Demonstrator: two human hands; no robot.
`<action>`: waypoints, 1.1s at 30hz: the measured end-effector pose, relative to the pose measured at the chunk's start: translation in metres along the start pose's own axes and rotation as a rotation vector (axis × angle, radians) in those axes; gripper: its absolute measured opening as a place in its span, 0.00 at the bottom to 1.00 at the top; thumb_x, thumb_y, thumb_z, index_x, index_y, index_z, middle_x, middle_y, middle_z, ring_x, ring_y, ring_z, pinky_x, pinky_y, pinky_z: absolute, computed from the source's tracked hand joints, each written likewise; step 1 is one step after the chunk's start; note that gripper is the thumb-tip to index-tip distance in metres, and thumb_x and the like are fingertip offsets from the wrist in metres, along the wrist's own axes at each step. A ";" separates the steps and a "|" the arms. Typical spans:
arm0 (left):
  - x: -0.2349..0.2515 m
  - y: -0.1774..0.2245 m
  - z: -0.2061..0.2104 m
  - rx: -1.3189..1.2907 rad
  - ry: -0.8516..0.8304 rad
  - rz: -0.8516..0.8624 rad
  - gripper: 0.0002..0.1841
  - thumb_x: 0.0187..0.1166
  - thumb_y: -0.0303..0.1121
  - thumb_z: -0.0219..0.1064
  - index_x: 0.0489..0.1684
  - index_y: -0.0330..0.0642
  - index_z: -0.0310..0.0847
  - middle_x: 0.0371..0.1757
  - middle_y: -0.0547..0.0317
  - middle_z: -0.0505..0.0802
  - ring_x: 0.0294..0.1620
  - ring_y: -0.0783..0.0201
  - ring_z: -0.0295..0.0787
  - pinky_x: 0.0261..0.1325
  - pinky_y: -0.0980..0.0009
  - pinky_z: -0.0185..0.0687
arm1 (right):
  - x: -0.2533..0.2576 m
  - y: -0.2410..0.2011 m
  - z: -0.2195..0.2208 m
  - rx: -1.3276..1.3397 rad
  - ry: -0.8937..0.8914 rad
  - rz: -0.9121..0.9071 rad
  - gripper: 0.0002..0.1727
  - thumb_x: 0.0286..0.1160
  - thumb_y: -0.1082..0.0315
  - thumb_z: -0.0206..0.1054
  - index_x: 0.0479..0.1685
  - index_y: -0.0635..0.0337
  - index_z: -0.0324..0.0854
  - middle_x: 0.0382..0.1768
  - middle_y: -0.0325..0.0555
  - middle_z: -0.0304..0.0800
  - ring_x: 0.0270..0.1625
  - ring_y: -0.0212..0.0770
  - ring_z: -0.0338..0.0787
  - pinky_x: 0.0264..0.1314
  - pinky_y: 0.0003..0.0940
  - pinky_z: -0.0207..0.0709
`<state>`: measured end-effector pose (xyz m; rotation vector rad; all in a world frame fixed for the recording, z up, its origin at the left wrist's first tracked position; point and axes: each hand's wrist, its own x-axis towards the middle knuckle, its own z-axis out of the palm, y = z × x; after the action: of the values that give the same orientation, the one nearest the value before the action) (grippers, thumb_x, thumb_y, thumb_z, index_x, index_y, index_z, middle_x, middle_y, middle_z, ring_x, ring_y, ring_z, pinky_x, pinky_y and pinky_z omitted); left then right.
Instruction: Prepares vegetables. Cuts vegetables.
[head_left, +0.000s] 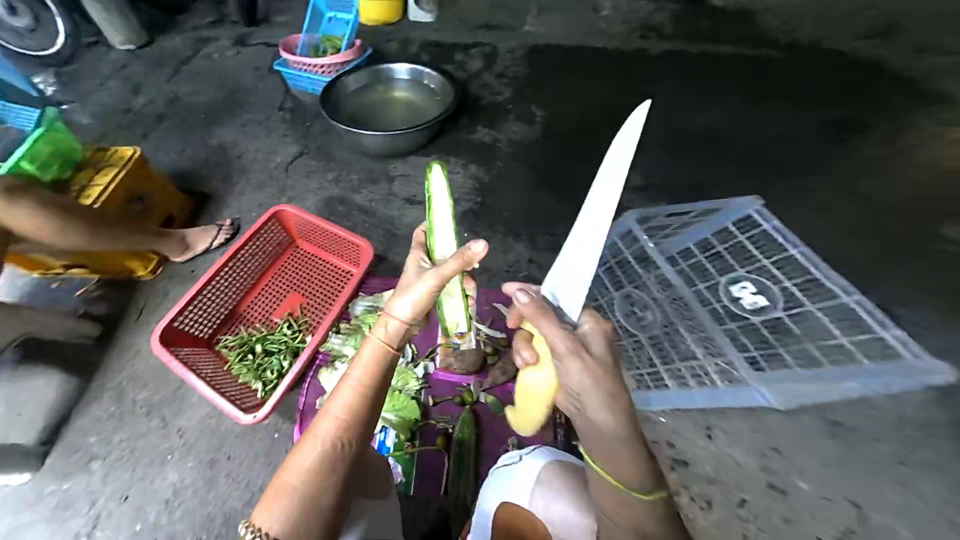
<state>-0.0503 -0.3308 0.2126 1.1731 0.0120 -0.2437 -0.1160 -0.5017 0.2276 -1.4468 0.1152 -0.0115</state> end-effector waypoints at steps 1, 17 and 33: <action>0.001 -0.005 0.006 0.035 0.016 0.035 0.37 0.79 0.36 0.72 0.84 0.57 0.52 0.37 0.54 0.87 0.25 0.62 0.88 0.30 0.66 0.90 | 0.003 -0.004 0.004 0.055 -0.006 -0.012 0.15 0.81 0.67 0.66 0.60 0.65 0.83 0.28 0.40 0.88 0.13 0.29 0.76 0.15 0.23 0.76; 0.012 -0.005 -0.010 -0.413 0.103 -0.245 0.38 0.84 0.72 0.33 0.65 0.51 0.74 0.43 0.52 0.91 0.27 0.62 0.88 0.25 0.69 0.84 | 0.021 0.016 -0.027 -0.748 0.123 0.099 0.28 0.90 0.44 0.53 0.59 0.62 0.81 0.27 0.41 0.89 0.15 0.34 0.82 0.19 0.36 0.81; -0.003 0.012 -0.011 -0.178 0.268 -0.124 0.48 0.70 0.85 0.25 0.68 0.61 0.74 0.29 0.55 0.86 0.21 0.59 0.85 0.24 0.60 0.87 | -0.019 0.035 0.046 -0.870 -0.245 -0.213 0.21 0.92 0.57 0.46 0.60 0.64 0.79 0.22 0.40 0.83 0.15 0.34 0.81 0.18 0.33 0.79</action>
<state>-0.0500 -0.3160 0.2203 1.0211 0.3361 -0.1884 -0.1333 -0.4502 0.1998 -2.3091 -0.2712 0.0478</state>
